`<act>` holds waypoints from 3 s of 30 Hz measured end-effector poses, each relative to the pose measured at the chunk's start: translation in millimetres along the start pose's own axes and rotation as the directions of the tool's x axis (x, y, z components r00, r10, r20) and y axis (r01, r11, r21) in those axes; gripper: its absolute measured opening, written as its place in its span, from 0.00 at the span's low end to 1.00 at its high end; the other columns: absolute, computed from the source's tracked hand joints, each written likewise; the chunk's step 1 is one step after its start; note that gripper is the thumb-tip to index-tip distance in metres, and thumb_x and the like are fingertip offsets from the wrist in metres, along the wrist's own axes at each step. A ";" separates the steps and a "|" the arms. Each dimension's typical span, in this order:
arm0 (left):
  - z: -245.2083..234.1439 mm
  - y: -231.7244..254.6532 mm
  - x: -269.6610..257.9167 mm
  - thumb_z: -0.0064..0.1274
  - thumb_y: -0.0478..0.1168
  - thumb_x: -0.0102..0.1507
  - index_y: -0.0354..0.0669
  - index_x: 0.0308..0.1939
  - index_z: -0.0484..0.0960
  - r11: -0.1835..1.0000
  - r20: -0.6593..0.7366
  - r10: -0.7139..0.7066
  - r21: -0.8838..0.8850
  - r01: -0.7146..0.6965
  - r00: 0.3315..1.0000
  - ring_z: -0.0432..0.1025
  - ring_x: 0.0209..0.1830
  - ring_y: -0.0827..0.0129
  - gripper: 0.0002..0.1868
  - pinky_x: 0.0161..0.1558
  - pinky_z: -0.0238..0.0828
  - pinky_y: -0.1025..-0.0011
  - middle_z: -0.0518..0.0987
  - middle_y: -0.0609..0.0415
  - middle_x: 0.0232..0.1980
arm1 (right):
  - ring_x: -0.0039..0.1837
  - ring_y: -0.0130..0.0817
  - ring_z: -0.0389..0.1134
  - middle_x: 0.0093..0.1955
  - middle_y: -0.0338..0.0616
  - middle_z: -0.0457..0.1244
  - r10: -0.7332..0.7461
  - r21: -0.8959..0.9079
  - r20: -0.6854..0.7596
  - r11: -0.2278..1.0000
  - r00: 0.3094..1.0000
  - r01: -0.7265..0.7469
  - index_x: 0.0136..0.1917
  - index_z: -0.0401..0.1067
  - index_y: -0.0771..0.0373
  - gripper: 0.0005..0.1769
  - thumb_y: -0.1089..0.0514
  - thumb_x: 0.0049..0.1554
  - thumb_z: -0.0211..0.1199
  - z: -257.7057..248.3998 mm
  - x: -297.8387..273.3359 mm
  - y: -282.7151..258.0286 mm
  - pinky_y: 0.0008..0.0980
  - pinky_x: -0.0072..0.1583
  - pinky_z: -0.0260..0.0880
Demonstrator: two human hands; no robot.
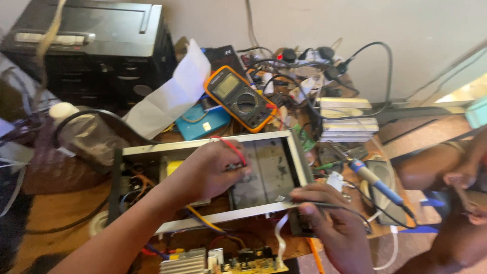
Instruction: The person uses a multimeter to test electrical continuity on a green circuit board. They hold the red and black probes against various points on the board's surface while the board rests on a cluttered workbench.
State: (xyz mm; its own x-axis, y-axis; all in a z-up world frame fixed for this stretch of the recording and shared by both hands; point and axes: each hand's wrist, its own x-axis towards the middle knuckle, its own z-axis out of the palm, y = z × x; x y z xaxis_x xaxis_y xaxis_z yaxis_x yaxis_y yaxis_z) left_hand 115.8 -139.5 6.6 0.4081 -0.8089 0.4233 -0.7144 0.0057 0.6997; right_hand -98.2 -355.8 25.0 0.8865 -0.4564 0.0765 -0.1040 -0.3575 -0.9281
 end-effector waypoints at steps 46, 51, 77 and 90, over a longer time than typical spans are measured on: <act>61.8 123.3 -174.0 0.55 0.44 0.69 0.50 0.52 0.89 0.853 -0.526 -0.159 0.353 0.385 0.835 0.76 0.61 0.54 0.12 0.67 0.67 0.54 0.83 0.52 0.59 | 0.40 0.28 0.64 0.34 0.39 0.64 0.200 0.094 0.140 0.972 0.970 -0.214 0.41 0.75 0.62 0.21 0.45 0.68 0.58 34.5 -81.0 71.4 0.27 0.46 0.62; 79.5 140.6 -139.6 0.56 0.41 0.70 0.44 0.50 0.90 0.963 -0.452 -0.243 -0.010 0.268 0.858 0.73 0.42 0.63 0.10 0.50 0.71 0.69 0.81 0.57 0.42 | 0.29 0.32 0.64 0.29 0.45 0.64 0.447 0.254 0.132 0.848 0.885 -0.466 0.47 0.78 0.67 0.22 0.44 0.63 0.65 50.2 -71.2 93.2 0.31 0.33 0.65; 108.7 105.0 -76.1 0.48 0.34 0.71 0.42 0.50 0.77 0.989 -0.137 -0.134 0.051 0.142 0.982 0.78 0.61 0.53 0.05 0.63 0.66 0.56 0.86 0.53 0.60 | 0.48 0.23 0.67 0.46 0.36 0.70 0.142 0.160 0.028 0.976 0.990 -0.144 0.53 0.81 0.60 0.08 0.56 0.62 0.69 40.9 -84.5 75.9 0.24 0.51 0.67; 64.7 105.1 -39.1 0.51 0.42 0.72 0.48 0.43 0.80 0.936 -0.004 -0.260 -0.246 0.251 0.965 0.76 0.35 0.72 0.05 0.42 0.70 0.72 0.83 0.62 0.37 | 0.50 0.28 0.75 0.47 0.45 0.75 0.178 0.324 -0.086 0.936 0.980 -0.141 0.52 0.80 0.67 0.11 0.62 0.57 0.74 38.8 -76.4 23.5 0.25 0.54 0.76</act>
State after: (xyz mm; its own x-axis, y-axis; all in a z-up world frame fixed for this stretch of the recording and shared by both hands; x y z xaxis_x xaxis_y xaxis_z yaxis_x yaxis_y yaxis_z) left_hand -12.0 -145.3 26.4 0.5823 -0.7802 0.2287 -0.4261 -0.0533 0.9031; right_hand -150.9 -297.7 -16.8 0.8120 -0.5807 -0.0587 -0.0765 -0.0062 -0.9970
